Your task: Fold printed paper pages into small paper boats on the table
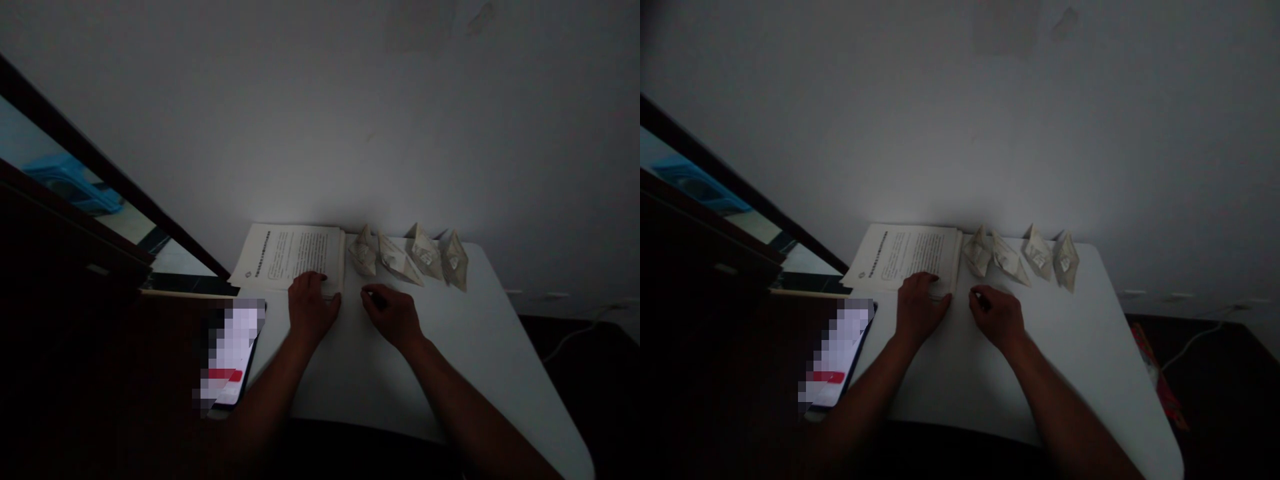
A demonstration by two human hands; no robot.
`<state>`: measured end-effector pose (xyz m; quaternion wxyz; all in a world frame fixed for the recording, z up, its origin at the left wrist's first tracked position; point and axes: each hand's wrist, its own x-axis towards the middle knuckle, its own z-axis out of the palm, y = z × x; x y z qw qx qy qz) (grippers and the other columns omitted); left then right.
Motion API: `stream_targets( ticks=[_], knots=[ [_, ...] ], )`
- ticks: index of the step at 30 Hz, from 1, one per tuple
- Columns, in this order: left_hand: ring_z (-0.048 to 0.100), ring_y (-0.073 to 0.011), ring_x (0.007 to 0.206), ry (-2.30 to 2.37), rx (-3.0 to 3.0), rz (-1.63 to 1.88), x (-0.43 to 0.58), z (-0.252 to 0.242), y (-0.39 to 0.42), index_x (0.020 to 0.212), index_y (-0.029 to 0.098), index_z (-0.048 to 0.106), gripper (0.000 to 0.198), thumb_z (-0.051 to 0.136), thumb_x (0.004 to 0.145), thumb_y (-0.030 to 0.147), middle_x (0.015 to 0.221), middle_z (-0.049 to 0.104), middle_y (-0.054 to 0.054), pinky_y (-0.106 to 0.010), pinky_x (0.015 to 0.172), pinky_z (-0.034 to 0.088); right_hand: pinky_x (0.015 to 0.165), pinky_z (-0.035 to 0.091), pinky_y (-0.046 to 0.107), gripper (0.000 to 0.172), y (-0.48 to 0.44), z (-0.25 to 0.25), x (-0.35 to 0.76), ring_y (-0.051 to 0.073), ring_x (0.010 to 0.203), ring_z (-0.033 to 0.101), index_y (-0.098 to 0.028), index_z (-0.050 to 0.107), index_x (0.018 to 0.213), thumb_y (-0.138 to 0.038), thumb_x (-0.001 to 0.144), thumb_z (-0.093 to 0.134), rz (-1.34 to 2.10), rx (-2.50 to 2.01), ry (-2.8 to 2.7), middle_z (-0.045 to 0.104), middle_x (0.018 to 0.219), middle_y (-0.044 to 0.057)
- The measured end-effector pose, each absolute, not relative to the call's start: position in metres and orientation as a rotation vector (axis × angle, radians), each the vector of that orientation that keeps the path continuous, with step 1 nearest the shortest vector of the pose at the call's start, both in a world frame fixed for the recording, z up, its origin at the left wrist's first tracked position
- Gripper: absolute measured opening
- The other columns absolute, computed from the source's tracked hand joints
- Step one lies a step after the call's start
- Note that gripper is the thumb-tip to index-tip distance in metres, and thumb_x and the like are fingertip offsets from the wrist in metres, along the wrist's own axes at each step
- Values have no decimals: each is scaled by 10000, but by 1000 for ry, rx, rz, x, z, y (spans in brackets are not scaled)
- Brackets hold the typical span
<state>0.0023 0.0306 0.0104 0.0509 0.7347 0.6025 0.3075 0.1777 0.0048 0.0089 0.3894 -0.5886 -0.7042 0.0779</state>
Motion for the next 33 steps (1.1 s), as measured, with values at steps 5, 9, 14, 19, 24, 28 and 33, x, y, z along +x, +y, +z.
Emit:
stream_targets(
  ticks=[5,9,14,19,24,28,33],
  knots=[
    [503,-281,1003,1872,2216,917,4,9,32,966,164,564,328,666,683,294,1013,567,-98,-432,879,380,572,481,250,156,5,8,178,144,547,638,-191,672,846,-290,804,559,235,-1501,-1789,674,620,6],
    [501,-266,997,1900,2230,873,5,10,32,941,178,580,270,640,710,303,1005,568,-81,-413,874,381,585,480,245,165,5,8,178,140,554,639,-192,675,846,-298,803,556,249,-1510,-1789,679,627,6],
    [494,-262,996,1931,2229,827,7,10,32,894,190,602,227,644,703,303,1008,556,-75,-407,868,381,592,478,241,171,4,9,178,139,569,638,-192,676,857,-298,803,553,269,-1523,-1782,681,639,7],
    [483,-271,994,1953,2234,823,9,9,32,849,194,602,206,655,686,309,1000,537,-79,-425,864,376,579,474,244,172,4,9,177,138,543,628,-186,679,848,-301,799,561,285,-1519,-1782,672,617,7],
    [473,-270,992,1951,2218,848,9,9,33,817,196,596,199,666,679,321,1000,531,-77,-429,861,371,576,471,240,177,4,8,177,136,545,627,-183,676,855,-304,801,559,282,-1503,-1785,669,615,6],
    [472,-268,985,1960,2197,842,11,11,33,790,190,594,166,656,686,303,989,531,-81,-428,853,372,563,465,236,174,4,9,177,133,534,623,-177,676,855,-296,806,558,278,-1496,-1785,668,610,8],
    [469,-272,998,1983,2184,826,13,13,33,773,191,593,141,644,688,291,998,528,-84,-432,865,365,572,465,233,160,2,11,176,132,538,628,-174,675,844,-283,800,567,265,-1467,-1806,669,615,8]
  ],
)
